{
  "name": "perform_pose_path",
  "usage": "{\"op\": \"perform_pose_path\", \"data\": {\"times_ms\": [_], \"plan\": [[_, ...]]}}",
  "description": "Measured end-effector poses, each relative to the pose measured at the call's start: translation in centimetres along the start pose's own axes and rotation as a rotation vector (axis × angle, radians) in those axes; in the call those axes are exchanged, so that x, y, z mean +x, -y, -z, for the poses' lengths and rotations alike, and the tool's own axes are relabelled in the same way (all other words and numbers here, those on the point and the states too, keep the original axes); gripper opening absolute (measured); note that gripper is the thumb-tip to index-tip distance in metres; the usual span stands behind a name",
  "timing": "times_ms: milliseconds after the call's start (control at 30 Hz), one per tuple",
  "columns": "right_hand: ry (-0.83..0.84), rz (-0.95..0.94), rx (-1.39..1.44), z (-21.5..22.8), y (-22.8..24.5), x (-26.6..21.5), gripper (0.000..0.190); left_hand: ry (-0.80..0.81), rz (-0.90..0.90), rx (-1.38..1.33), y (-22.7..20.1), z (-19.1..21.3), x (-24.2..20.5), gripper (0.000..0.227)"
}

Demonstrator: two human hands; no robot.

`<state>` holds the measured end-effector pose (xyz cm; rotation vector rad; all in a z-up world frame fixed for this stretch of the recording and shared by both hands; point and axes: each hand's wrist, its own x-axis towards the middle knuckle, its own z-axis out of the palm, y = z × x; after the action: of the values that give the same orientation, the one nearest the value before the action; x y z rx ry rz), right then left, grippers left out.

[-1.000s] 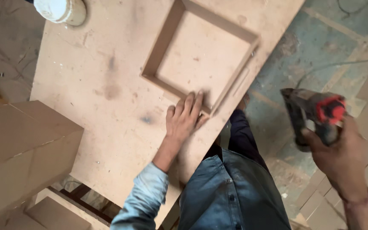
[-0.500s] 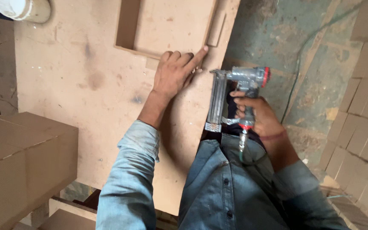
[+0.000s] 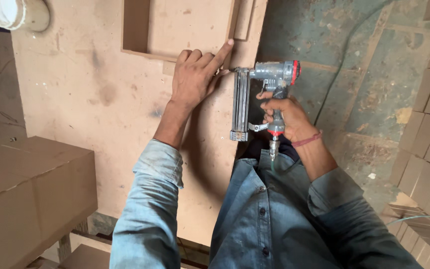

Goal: The person assembles small wooden boxes by aligning pre-cut panels and securing them with a pneumatic nail gun. They repeatedly position the panels, fire nails into the joints, and move completed boxes aside.

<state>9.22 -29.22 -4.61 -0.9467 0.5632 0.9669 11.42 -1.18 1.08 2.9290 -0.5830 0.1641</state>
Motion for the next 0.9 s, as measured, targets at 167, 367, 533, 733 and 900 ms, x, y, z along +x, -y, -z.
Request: {"op": "perform_pose_path", "data": {"times_ms": [167, 367, 533, 733, 900], "plan": [[0.038, 0.009, 0.031, -0.5, -0.5, -0.5, 0.035, 0.017, 0.010, 0.000, 0.0, 0.0, 0.0, 0.080], [-0.007, -0.003, 0.065, -0.9, -0.9, -0.7, 0.040, 0.019, 0.012, 0.027, 0.0, -0.1, -0.1, 0.084], [-0.013, -0.004, 0.085, 0.1, -0.3, -0.4, 0.036, 0.030, 0.011, 0.025, 0.0, 0.0, 0.0, 0.085], [-0.010, 0.013, 0.021, 0.2, 0.2, 0.8, 0.030, 0.010, 0.005, 0.026, -0.1, 0.5, 0.1, 0.081], [0.016, 0.024, 0.037, 0.0, 0.1, 0.7, 0.028, 0.024, 0.016, 0.032, -0.2, 0.5, 0.1, 0.078]]}}
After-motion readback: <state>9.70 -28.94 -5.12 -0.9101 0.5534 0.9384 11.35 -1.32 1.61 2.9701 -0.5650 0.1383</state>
